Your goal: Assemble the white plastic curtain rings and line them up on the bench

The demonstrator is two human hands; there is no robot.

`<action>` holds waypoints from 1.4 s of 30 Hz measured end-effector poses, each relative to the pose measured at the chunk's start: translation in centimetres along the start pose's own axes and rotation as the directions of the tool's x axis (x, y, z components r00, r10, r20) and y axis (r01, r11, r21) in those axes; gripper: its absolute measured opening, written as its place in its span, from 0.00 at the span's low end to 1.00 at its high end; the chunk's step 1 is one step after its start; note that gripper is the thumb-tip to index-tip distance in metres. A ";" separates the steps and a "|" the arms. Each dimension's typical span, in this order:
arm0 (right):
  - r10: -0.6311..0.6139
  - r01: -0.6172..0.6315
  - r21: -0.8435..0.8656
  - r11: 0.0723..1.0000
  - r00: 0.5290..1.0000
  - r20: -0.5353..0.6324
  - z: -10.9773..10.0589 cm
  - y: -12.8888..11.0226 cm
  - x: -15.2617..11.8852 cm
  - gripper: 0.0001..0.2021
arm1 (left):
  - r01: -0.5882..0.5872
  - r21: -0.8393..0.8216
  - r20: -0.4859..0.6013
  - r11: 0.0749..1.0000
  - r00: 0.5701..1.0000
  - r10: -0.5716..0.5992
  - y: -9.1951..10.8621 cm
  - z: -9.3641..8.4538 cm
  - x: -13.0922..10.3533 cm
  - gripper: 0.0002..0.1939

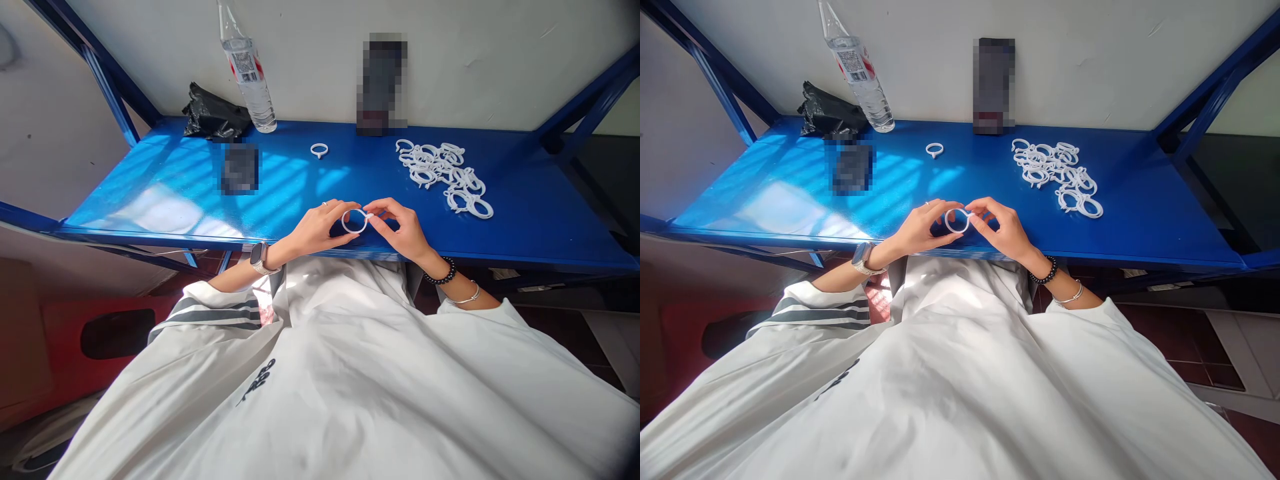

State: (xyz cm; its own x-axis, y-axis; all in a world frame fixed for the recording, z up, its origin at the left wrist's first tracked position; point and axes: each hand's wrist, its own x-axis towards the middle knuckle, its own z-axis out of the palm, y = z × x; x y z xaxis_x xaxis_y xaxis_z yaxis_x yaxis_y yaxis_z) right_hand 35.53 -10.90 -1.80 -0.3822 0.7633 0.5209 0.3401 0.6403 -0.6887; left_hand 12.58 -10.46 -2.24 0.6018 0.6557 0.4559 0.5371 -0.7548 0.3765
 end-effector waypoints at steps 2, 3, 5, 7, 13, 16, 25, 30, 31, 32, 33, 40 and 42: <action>0.014 -0.014 -0.009 1.000 1.000 0.012 0.0 0.0 0.1 0.13 | 0.005 -0.006 0.004 1.000 1.000 -0.005 0.0 0.0 0.0 0.24; 0.018 -0.017 -0.015 1.000 1.000 0.018 0.0 0.0 0.1 0.13 | 0.006 -0.007 0.006 1.000 1.000 -0.006 0.0 0.0 0.0 0.23; 0.022 -0.021 -0.023 1.000 1.000 0.020 0.0 0.1 0.1 0.13 | 0.010 -0.006 0.011 1.000 1.000 -0.010 0.0 0.0 0.0 0.23; 0.022 -0.022 -0.027 0.999 1.000 0.019 0.0 0.2 0.0 0.12 | 0.014 -0.006 0.015 1.000 1.000 -0.014 0.0 0.0 0.0 0.22; -0.014 0.014 -0.005 1.000 1.000 0.021 0.0 0.3 0.0 0.09 | 0.010 -0.011 0.016 1.000 1.000 -0.010 0.1 0.0 0.1 0.21; -0.025 0.025 0.004 1.000 1.000 0.018 0.0 0.2 0.0 0.08 | 0.013 -0.007 0.012 1.000 1.000 -0.013 0.0 0.0 0.1 0.21; 0.000 0.000 0.004 1.000 1.000 0.021 0.0 0.1 0.0 0.10 | 0.002 -0.005 -0.001 1.000 1.000 -0.002 0.0 -0.1 0.2 0.18; 0.008 -0.008 -0.005 1.000 1.000 0.024 0.0 0.2 0.0 0.10 | -0.003 -0.016 -0.007 1.000 1.000 0.003 0.2 -0.3 0.3 0.23; 0.013 -0.013 -0.008 1.000 1.000 0.027 0.0 0.2 0.0 0.10 | -0.001 -0.010 -0.009 1.000 1.000 0.001 0.1 -0.3 0.3 0.24; 0.017 -0.016 -0.008 1.000 0.999 0.029 0.0 0.2 0.0 0.10 | -0.001 -0.003 -0.012 1.000 1.000 0.001 0.1 -0.2 0.3 0.25; 0.019 -0.018 -0.008 1.000 0.999 0.031 0.0 0.2 0.0 0.10 | -0.003 0.005 -0.017 1.000 1.000 0.003 0.0 -0.2 0.3 0.25; -0.007 0.009 -0.012 1.000 0.995 0.097 -0.1 -0.1 0.1 0.08 | -0.017 0.038 -0.017 0.999 1.000 0.017 -0.5 0.3 0.3 0.21; -0.012 0.015 -0.016 1.000 0.993 0.120 -0.1 -0.1 0.2 0.08 | -0.018 0.045 -0.011 0.999 1.000 0.018 -0.6 0.3 0.3 0.21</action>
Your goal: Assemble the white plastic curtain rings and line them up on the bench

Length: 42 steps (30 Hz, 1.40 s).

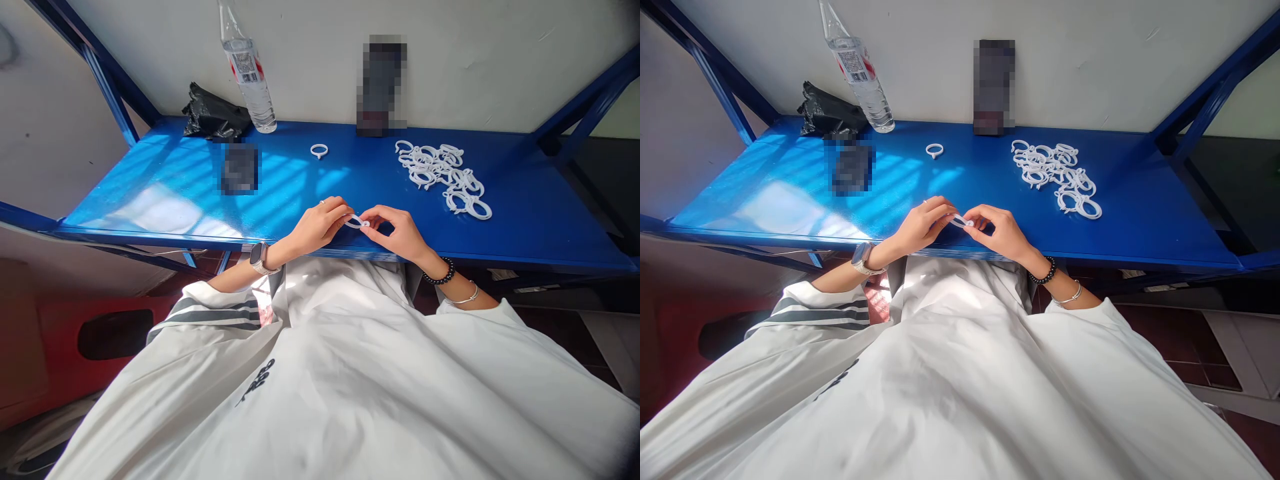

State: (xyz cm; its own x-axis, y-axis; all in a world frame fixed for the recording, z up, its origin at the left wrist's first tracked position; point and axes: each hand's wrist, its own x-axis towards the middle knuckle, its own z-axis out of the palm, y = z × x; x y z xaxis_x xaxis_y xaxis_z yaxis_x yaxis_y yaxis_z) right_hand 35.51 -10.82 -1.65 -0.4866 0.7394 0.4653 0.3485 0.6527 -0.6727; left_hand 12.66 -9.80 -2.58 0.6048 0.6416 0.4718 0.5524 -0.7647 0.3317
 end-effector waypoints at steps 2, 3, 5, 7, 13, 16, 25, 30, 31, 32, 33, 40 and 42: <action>-0.006 0.006 -0.002 1.000 0.999 0.039 0.0 0.1 0.0 0.09 | 0.002 0.001 0.009 1.000 1.000 -0.002 -0.1 0.1 0.0 0.21; -0.010 0.010 0.000 1.000 0.998 0.064 0.0 0.2 0.0 0.09 | 0.004 -0.001 0.015 1.000 1.000 -0.004 -0.1 0.1 0.0 0.21; -0.008 0.007 0.016 1.000 0.994 0.113 0.1 0.4 0.0 0.10 | 0.010 -0.008 0.026 1.000 1.000 -0.010 -0.1 0.1 0.0 0.20; 0.016 -0.023 0.045 0.999 0.990 0.137 0.1 0.5 0.1 0.10 | 0.013 -0.019 0.022 1.000 1.000 -0.012 0.0 0.1 0.0 0.20; 0.039 -0.042 0.025 0.999 0.992 0.116 -1.0 0.3 0.5 0.13 | 0.068 -0.136 -0.110 0.988 0.990 -0.084 0.4 -0.1 -0.1 0.19; 0.010 0.016 -0.150 0.989 0.984 0.177 -2.5 0.8 2.1 0.11 | 0.097 -0.174 -0.125 0.980 0.985 -0.120 0.5 -0.1 -0.1 0.19; -0.004 0.112 -0.558 0.822 0.982 0.191 -0.8 9.4 13.8 0.10 | 0.066 -0.157 -0.134 0.985 0.987 -0.088 0.5 0.0 -0.1 0.16; 0.023 0.067 -0.575 0.815 0.989 0.148 1.4 11.8 17.0 0.14 | 0.041 -0.154 -0.126 0.987 0.990 -0.061 0.3 0.1 -0.2 0.15; 0.021 0.076 -0.570 0.818 0.987 0.161 1.5 11.9 17.1 0.15 | 0.039 -0.152 -0.124 0.988 0.991 -0.058 0.3 0.2 -0.2 0.15; 0.020 0.082 -0.566 0.821 0.985 0.172 1.5 11.9 17.1 0.16 | 0.035 -0.149 -0.124 0.988 0.991 -0.054 0.3 0.2 -0.2 0.15; 0.020 0.086 -0.563 0.822 0.984 0.179 1.5 11.8 17.0 0.16 | 0.029 -0.147 -0.125 0.989 0.991 -0.047 0.2 0.2 -0.2 0.15; 0.024 0.068 -0.560 0.826 0.987 0.156 1.6 11.5 16.3 0.18 | 0.023 -0.142 -0.105 0.990 0.994 -0.038 0.2 0.2 -0.2 0.14; 0.028 0.061 -0.559 0.827 0.988 0.150 1.7 11.5 16.3 0.17 | 0.022 -0.143 -0.101 0.990 0.994 -0.037 0.2 0.2 -0.2 0.14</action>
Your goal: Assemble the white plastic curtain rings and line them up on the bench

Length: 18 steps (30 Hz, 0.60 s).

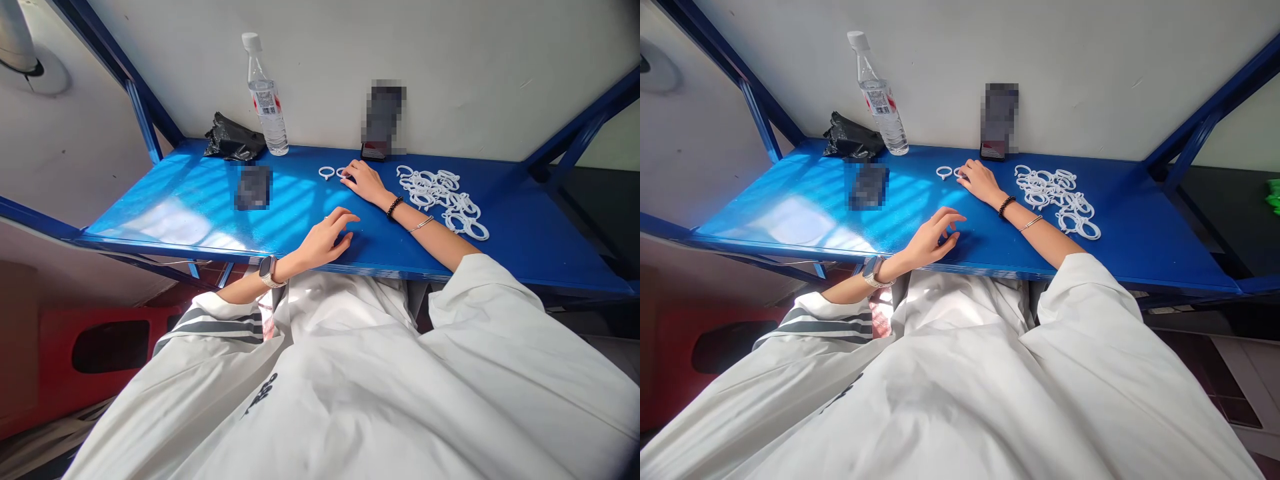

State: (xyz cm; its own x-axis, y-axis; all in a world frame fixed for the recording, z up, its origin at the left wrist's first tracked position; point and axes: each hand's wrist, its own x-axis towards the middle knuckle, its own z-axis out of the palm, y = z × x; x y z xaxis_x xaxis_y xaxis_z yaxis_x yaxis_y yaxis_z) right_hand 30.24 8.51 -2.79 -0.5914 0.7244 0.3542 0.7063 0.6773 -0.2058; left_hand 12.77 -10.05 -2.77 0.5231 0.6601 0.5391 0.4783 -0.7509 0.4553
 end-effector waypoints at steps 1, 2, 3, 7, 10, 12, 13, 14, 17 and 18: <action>0.000 0.000 0.000 1.000 1.000 -0.002 0.0 0.0 0.0 0.17 | 0.002 0.000 0.004 1.000 1.000 -0.002 0.0 0.0 0.0 0.14; -0.004 0.004 0.000 1.000 1.000 -0.003 0.0 0.0 0.0 0.17 | 0.006 0.001 0.008 1.000 1.000 -0.006 0.0 0.0 0.0 0.14; -0.009 0.009 0.000 1.000 1.000 -0.005 0.0 0.0 0.0 0.17 | 0.009 0.003 0.012 1.000 1.000 -0.009 0.0 0.0 0.0 0.14; -0.007 0.007 0.002 1.000 1.000 -0.005 0.0 0.0 0.0 0.17 | 0.015 0.010 0.029 1.000 0.999 -0.016 0.1 -0.1 0.0 0.15; 0.006 -0.006 0.022 1.000 1.000 0.007 0.0 -0.1 0.0 0.16 | 0.021 0.018 0.042 1.000 0.999 -0.022 0.1 -0.1 0.0 0.15; 0.005 -0.006 0.042 0.999 1.000 0.013 -0.1 -0.3 -0.1 0.17 | 0.031 0.024 0.050 0.999 0.998 -0.032 0.1 -0.1 0.1 0.15; 0.005 -0.005 0.048 0.999 1.000 0.013 -0.1 -0.4 -0.2 0.18 | 0.038 0.027 0.054 0.999 0.998 -0.039 0.1 -0.1 0.1 0.15; 0.007 -0.007 0.049 0.999 1.000 0.007 -0.2 -0.6 -0.2 0.19 | 0.044 0.028 0.057 0.999 0.997 -0.045 0.1 -0.2 0.1 0.15; 0.042 -0.042 -0.004 0.999 0.998 -0.046 -0.6 -0.9 -0.6 0.23 | 0.056 0.031 0.060 0.998 0.997 -0.057 0.2 -0.2 0.1 0.16; 0.063 -0.066 -0.039 0.997 0.996 -0.070 -0.9 -1.0 -0.8 0.24 | 0.060 0.032 0.062 0.998 0.996 -0.062 0.3 -0.2 0.2 0.16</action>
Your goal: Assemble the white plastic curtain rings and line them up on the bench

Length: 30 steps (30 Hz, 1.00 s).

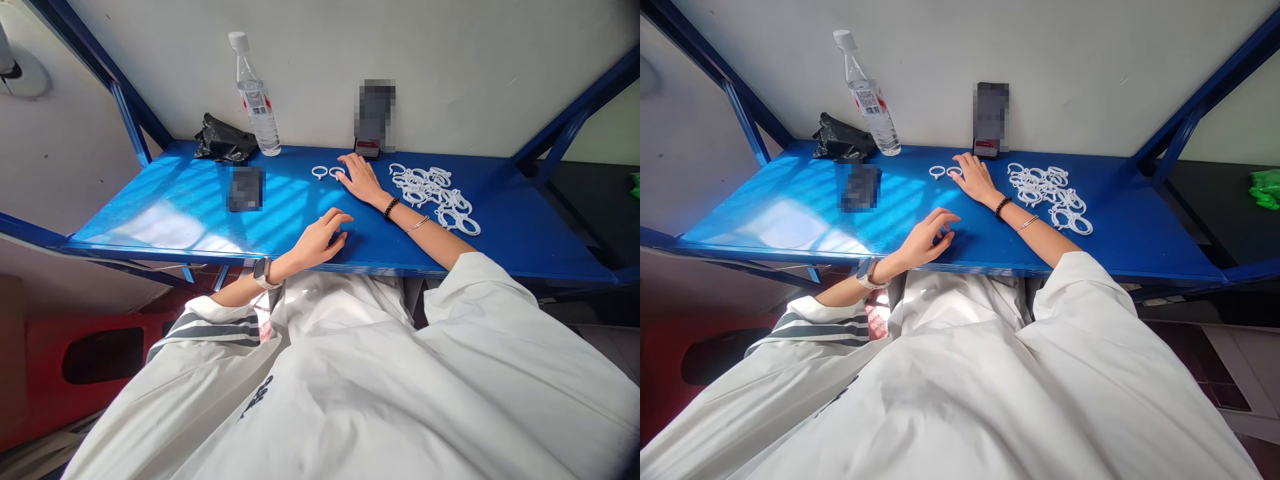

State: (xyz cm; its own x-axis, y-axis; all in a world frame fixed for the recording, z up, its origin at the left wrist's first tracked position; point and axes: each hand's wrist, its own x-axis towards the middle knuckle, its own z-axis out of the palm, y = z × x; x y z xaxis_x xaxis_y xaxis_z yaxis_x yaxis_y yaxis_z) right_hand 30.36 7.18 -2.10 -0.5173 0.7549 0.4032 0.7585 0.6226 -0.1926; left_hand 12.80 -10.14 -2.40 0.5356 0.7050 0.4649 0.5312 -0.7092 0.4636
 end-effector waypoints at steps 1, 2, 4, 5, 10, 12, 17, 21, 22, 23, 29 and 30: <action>0.027 -0.028 -0.043 0.999 0.999 -0.022 -0.3 0.1 -0.2 0.24 | 0.004 0.001 0.004 1.000 1.000 -0.004 0.0 0.0 0.0 0.16; 0.057 -0.060 -0.088 0.994 0.998 -0.041 -0.6 0.4 -0.5 0.25 | 0.008 0.003 0.009 1.000 1.000 -0.008 0.0 0.0 0.0 0.16; 0.121 -0.132 -0.177 0.975 0.990 -0.072 -1.4 1.4 -1.2 0.26 | 0.013 0.004 0.016 1.000 1.000 -0.013 0.0 0.0 0.0 0.16; 0.156 -0.172 -0.216 0.961 0.984 -0.089 -1.8 2.1 -1.6 0.26 | 0.013 0.005 0.017 1.000 1.000 -0.013 0.0 0.0 0.0 0.16; 0.359 -0.372 -0.350 0.860 0.927 -0.103 -3.2 7.2 -3.6 0.27 | 0.020 0.008 0.036 1.000 0.999 -0.021 0.0 -0.1 0.0 0.16; 0.415 -0.407 -0.356 0.842 0.908 -0.057 -3.3 9.0 -4.0 0.28 | 0.027 0.011 0.043 1.000 0.999 -0.028 0.1 -0.1 0.0 0.16; 0.321 -0.325 -0.264 0.908 0.945 -0.062 -2.4 10.9 -3.9 0.28 | 0.034 0.037 0.072 0.999 0.997 -0.037 0.2 -0.2 0.1 0.16; 0.168 -0.176 -0.141 0.974 0.984 -0.065 -1.9 9.7 -3.7 0.27 | -0.012 0.108 0.122 0.994 0.992 -0.001 -0.2 0.1 0.2 0.14; 0.124 -0.130 -0.110 0.985 0.991 -0.059 -2.0 9.1 -3.8 0.26 | -0.027 0.122 0.135 0.992 0.991 0.010 -0.3 0.1 0.3 0.13; 0.080 -0.084 -0.083 0.993 0.996 -0.046 -2.3 8.3 -3.9 0.25 | -0.039 0.126 0.147 0.991 0.989 0.021 -0.4 0.0 0.3 0.13; -0.167 0.143 0.148 0.979 0.972 0.165 -5.2 2.3 -6.2 0.12 | 0.043 -0.153 0.285 0.987 0.958 0.002 -0.6 -3.1 1.1 0.16; -0.225 0.179 0.232 0.956 0.956 0.187 -5.6 1.4 -6.7 0.10 | 0.092 -0.196 0.296 0.976 0.955 -0.030 -0.8 -3.8 1.5 0.18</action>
State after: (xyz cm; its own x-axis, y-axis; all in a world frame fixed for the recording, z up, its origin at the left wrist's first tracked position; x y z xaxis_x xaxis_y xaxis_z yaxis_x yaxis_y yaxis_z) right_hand 37.15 1.80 -0.06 -0.7394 0.6205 0.2615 0.5404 0.7785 -0.3193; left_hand 10.66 -8.49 0.83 0.6899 0.6939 0.2063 0.4390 -0.6276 0.6429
